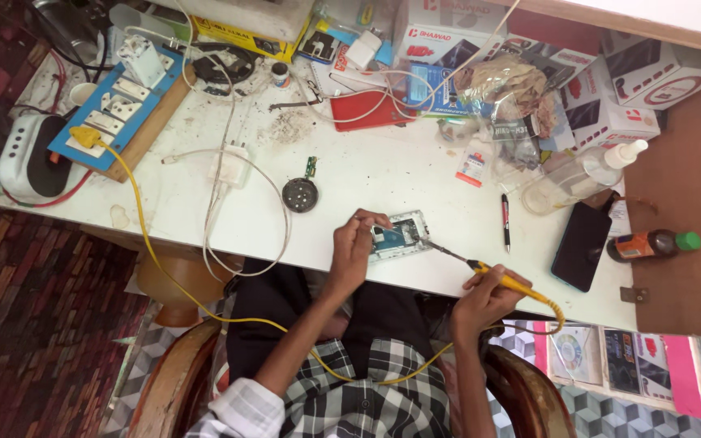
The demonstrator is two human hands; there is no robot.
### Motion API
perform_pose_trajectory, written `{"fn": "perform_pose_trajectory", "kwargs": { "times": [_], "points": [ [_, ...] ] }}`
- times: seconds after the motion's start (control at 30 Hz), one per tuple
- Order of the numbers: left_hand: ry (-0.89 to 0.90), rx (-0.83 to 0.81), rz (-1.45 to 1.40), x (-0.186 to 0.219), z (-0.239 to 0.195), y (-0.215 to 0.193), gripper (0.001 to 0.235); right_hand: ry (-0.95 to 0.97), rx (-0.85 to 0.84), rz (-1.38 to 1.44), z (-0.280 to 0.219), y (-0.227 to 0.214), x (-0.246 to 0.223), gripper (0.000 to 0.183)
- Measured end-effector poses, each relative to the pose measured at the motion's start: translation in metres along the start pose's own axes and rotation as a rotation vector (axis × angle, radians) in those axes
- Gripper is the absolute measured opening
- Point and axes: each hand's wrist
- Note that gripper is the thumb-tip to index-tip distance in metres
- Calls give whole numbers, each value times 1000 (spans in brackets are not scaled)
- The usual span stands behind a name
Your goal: The person uses a soldering iron to work on a small electronic circuit board placed on a cluttered workbench. They hold the board with one hand and apply the soldering iron with the other, focusing on specific points on the board.
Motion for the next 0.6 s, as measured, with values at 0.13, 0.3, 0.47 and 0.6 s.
{"fn": "perform_pose_trajectory", "kwargs": {
  "times": [0.13, 0.3, 0.47, 0.6],
  "points": [
    [-33, 101, 10, -6, -7, 22, 35, -19, -45, -9, 19, -1, 6, 19],
    [25, 212, 73, -4, -19, 41, 39, -7, -45, 19, 21, 4, 10, 19],
    [-2, 242, -50, -3, -4, 36, 36, -9, -50, 27, 22, 3, 12, 19],
    [-34, 204, -90, 3, 1, 28, 36, 24, -87, 64, 24, 6, 11, 19]
  ]
}}
Point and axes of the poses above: each hand's wrist, its own z-axis towards the middle knuckle, its own y-axis out of the palm, x = y × z, and after that the axes turned 11 degrees about -y, right-handed
